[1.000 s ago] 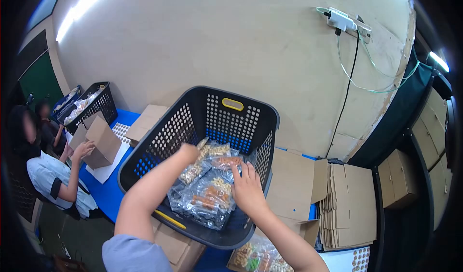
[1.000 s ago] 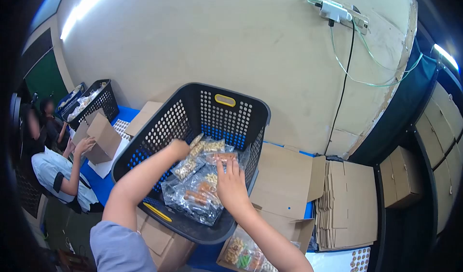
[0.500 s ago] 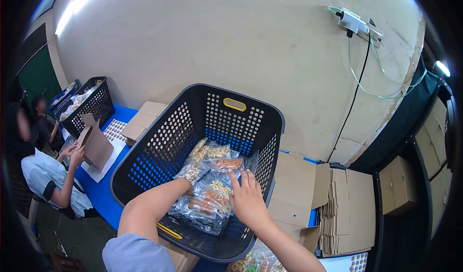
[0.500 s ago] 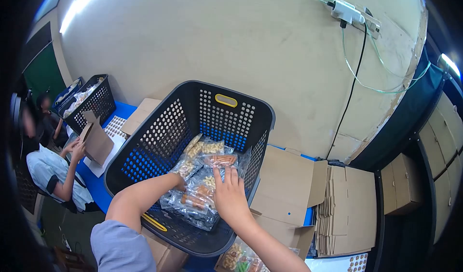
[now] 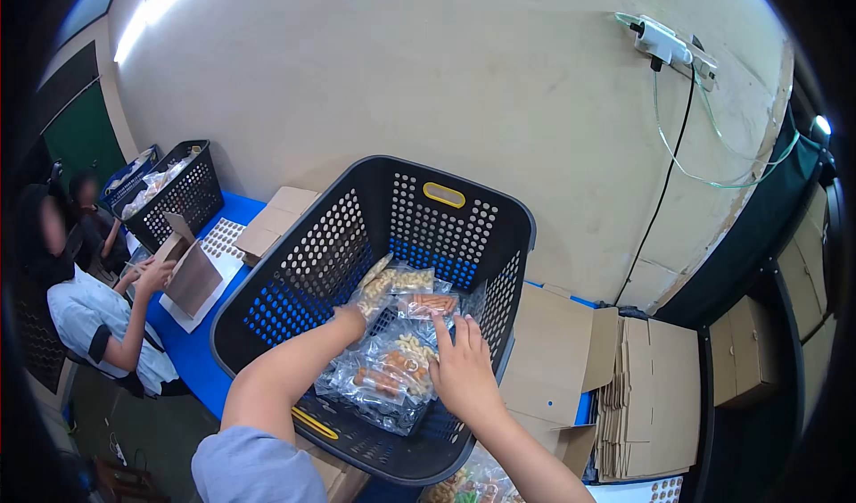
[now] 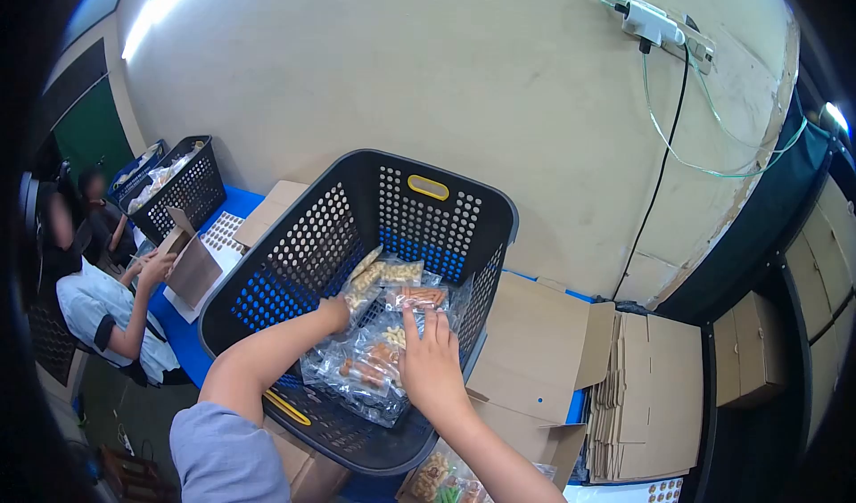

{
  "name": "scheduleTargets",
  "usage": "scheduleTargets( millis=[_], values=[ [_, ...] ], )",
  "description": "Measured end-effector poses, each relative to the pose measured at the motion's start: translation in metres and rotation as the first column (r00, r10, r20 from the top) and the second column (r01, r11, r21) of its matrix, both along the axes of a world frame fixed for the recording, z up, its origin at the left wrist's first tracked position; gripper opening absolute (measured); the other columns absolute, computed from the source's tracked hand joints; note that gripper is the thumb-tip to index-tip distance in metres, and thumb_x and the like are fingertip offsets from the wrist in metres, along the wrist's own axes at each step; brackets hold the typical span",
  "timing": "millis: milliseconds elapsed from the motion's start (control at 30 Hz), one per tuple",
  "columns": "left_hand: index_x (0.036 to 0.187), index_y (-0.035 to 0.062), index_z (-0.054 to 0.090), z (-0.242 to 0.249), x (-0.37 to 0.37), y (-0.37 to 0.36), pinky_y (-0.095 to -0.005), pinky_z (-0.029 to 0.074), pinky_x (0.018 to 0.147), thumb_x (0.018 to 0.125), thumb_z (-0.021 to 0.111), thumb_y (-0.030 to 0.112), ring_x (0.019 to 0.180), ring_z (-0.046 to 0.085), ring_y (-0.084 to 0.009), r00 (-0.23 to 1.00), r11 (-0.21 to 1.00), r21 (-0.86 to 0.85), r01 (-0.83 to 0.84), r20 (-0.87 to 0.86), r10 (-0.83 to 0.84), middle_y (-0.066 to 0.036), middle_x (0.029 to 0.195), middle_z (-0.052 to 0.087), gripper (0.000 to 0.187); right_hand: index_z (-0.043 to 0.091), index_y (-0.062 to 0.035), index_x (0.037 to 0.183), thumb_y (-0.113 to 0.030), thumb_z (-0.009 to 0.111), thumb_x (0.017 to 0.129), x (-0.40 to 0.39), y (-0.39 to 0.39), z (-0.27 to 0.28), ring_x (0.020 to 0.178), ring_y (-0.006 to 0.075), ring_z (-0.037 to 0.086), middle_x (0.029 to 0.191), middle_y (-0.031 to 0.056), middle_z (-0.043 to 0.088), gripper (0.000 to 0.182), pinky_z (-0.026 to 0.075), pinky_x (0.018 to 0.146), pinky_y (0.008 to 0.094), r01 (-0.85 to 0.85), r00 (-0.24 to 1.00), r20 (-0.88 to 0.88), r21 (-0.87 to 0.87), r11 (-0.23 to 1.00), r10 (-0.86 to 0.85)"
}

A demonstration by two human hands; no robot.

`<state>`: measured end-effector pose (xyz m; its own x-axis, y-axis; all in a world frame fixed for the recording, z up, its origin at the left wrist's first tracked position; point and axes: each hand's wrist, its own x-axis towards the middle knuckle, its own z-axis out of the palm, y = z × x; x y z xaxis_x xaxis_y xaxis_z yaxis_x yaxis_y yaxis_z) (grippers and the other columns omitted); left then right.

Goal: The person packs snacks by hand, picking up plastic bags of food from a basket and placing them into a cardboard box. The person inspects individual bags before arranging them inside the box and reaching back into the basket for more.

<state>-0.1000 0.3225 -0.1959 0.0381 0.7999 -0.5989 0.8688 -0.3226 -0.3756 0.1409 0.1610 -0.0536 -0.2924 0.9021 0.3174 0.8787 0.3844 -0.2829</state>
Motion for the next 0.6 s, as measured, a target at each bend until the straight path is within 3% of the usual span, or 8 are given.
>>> scheduleTargets(
  millis=[100,167,200,300,367,400,467,600],
  values=[
    [0.136,0.0096,0.044,-0.020,-0.013,0.011,-0.0495,0.042,0.095,0.078,0.062,0.029,0.122,0.047,-0.0347,0.997,0.991,0.113,0.077,0.014,-0.079,-0.018,0.144,0.032,0.064,0.034,-0.0024,0.135,-0.018,0.059,0.082,0.001,0.000,0.000,0.126,0.0400,0.033,0.131,0.0260,0.039,0.061,0.032,0.102,0.0470,0.012,1.000,0.008,0.003,1.000,-0.012],
    [0.134,0.0080,0.047,0.010,-0.005,-0.013,-0.0555,0.033,0.102,0.082,0.059,0.024,0.134,0.029,-0.0397,0.960,0.994,-0.106,-0.026,0.274,0.055,-0.019,0.152,0.015,0.056,0.034,-0.0023,0.135,-0.018,0.058,0.082,0.001,-0.001,0.000,0.127,0.0401,0.033,0.131,0.0260,0.039,0.060,0.032,0.102,0.0471,0.015,1.000,0.003,0.008,1.000,-0.015],
    [0.134,0.0080,0.047,-0.001,-0.005,-0.013,-0.0555,0.033,0.102,0.082,0.059,0.024,0.134,0.029,-0.0397,0.960,0.994,-0.105,-0.024,0.275,0.052,-0.019,0.152,0.015,0.056,0.034,-0.0023,0.135,-0.018,0.058,0.082,0.001,-0.001,0.000,0.127,0.0401,0.033,0.131,0.0260,0.039,0.060,0.032,0.102,0.0471,0.017,1.000,0.004,0.009,1.000,-0.018],
    [0.139,0.0185,0.042,-0.053,-0.016,-0.015,-0.0504,0.039,0.098,0.078,0.060,0.030,0.127,0.040,-0.0367,0.999,0.973,-0.224,0.044,0.027,-0.039,-0.022,0.150,0.013,0.064,0.034,-0.0023,0.135,-0.018,0.058,0.083,0.001,-0.001,0.002,0.127,0.0403,0.033,0.131,0.0261,0.039,0.059,0.031,0.103,0.0472,0.010,1.000,-0.015,0.002,1.000,-0.010],
    [0.132,0.0139,0.051,-0.066,-0.025,-0.016,-0.0507,0.039,0.097,0.078,0.061,0.029,0.122,0.047,-0.0353,0.986,0.985,-0.065,0.157,-0.047,-0.161,-0.022,0.146,0.028,0.056,0.035,-0.0026,0.135,-0.018,0.057,0.083,0.001,-0.002,0.002,0.127,0.0403,0.033,0.131,0.0262,0.039,0.059,0.031,0.103,0.0473,0.009,1.000,-0.023,0.012,1.000,-0.009],
    [0.132,0.0139,0.051,-0.064,-0.023,-0.013,-0.0507,0.039,0.097,0.078,0.061,0.029,0.122,0.047,-0.0353,0.986,0.985,-0.067,0.156,-0.049,-0.160,-0.022,0.146,0.028,0.056,0.035,-0.0026,0.135,-0.018,0.057,0.083,0.001,-0.002,0.003,0.127,0.0403,0.033,0.131,0.0262,0.039,0.059,0.031,0.103,0.0473,0.009,1.000,-0.025,0.011,1.000,-0.008],
    [0.120,0.0105,0.060,-0.048,-0.015,-0.004,-0.0513,0.041,0.095,0.078,0.062,0.027,0.115,0.055,-0.0317,0.998,0.998,-0.035,0.046,0.041,-0.044,-0.018,0.133,0.048,0.046,0.035,-0.0025,0.135,-0.018,0.058,0.083,0.001,-0.001,0.003,0.127,0.0403,0.033,0.131,0.0262,0.039,0.059,0.032,0.103,0.0475,0.009,0.999,-0.034,0.012,1.000,-0.009],
    [0.107,0.0063,0.067,-0.006,0.000,-0.008,-0.0516,0.042,0.090,0.076,0.065,0.022,0.108,0.059,-0.0281,0.995,0.993,0.069,0.092,0.033,-0.095,-0.010,0.116,0.063,0.035,0.034,-0.0023,0.135,-0.018,0.058,0.082,0.001,-0.001,0.003,0.127,0.0402,0.033,0.131,0.0263,0.039,0.060,0.032,0.102,0.0471,0.012,1.000,-0.027,0.001,1.000,-0.012]
  ],
)
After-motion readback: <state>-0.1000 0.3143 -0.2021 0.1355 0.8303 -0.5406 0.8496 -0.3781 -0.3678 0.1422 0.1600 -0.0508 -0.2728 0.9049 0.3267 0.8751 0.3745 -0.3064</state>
